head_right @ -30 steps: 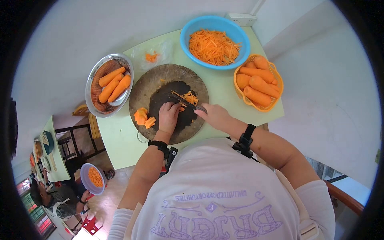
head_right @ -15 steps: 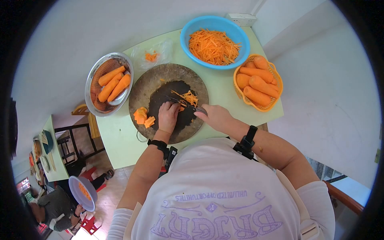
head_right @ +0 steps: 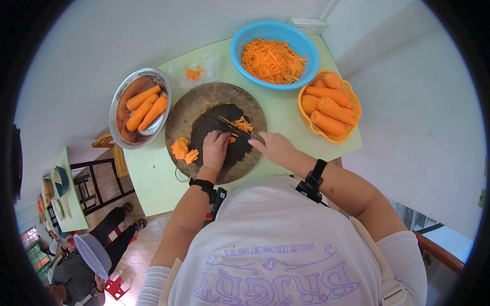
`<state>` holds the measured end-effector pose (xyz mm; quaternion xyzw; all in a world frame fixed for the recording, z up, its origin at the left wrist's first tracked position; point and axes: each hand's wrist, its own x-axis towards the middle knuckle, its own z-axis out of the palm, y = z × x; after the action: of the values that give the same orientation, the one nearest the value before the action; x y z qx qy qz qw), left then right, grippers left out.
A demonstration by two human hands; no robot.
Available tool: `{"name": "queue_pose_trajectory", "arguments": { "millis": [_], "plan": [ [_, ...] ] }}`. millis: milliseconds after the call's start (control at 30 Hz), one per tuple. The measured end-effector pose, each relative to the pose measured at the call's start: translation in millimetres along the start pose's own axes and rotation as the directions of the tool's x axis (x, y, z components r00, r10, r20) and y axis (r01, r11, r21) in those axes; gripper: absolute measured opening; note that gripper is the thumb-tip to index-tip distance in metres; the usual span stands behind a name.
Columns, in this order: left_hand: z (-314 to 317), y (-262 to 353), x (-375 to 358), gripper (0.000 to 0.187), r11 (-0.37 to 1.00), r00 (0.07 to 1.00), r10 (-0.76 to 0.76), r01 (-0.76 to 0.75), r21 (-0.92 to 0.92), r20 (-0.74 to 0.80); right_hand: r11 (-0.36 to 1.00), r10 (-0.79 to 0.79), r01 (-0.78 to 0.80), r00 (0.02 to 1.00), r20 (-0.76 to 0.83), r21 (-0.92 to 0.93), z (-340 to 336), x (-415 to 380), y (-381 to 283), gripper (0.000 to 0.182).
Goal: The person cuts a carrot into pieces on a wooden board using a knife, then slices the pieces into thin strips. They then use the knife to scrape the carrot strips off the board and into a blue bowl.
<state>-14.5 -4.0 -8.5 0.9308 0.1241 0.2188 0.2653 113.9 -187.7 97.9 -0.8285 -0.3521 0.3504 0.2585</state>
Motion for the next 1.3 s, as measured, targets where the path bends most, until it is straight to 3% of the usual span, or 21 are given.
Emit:
{"name": "queue_pose_trajectory", "arguments": {
  "millis": [200,367,733,967,1033,1300],
  "plan": [
    [2,-1,-1,0.015,1.0,1.0,0.002,-0.002,0.013,-0.001,0.994,0.008,-0.005,1.0,0.027,-0.114,-5,-4,-9,0.045],
    [-1,2,2,0.009,0.999,0.998,0.034,-0.033,0.029,-0.05,0.994,-0.005,0.008,1.0,0.028,-0.106,-4,-3,-4,0.047],
    [1,0,0,0.015,1.0,1.0,0.019,-0.019,0.011,-0.017,0.997,0.007,-0.004,0.999,0.044,-0.076,8,5,5,0.052],
    [-3,4,1,0.012,1.0,1.0,-0.003,0.003,-0.003,-0.026,0.997,0.033,-0.032,0.999,-0.015,0.068,6,5,7,0.048],
    [-4,5,0,0.013,0.982,0.988,-0.13,0.116,-0.149,-0.086,0.994,0.039,-0.035,0.999,-0.03,0.107,4,3,6,0.048],
    [-10,6,-4,0.012,0.997,0.998,-0.037,0.035,-0.064,-0.043,0.999,-0.01,0.011,1.0,0.012,-0.042,4,-6,0,0.043]
  ]
}}
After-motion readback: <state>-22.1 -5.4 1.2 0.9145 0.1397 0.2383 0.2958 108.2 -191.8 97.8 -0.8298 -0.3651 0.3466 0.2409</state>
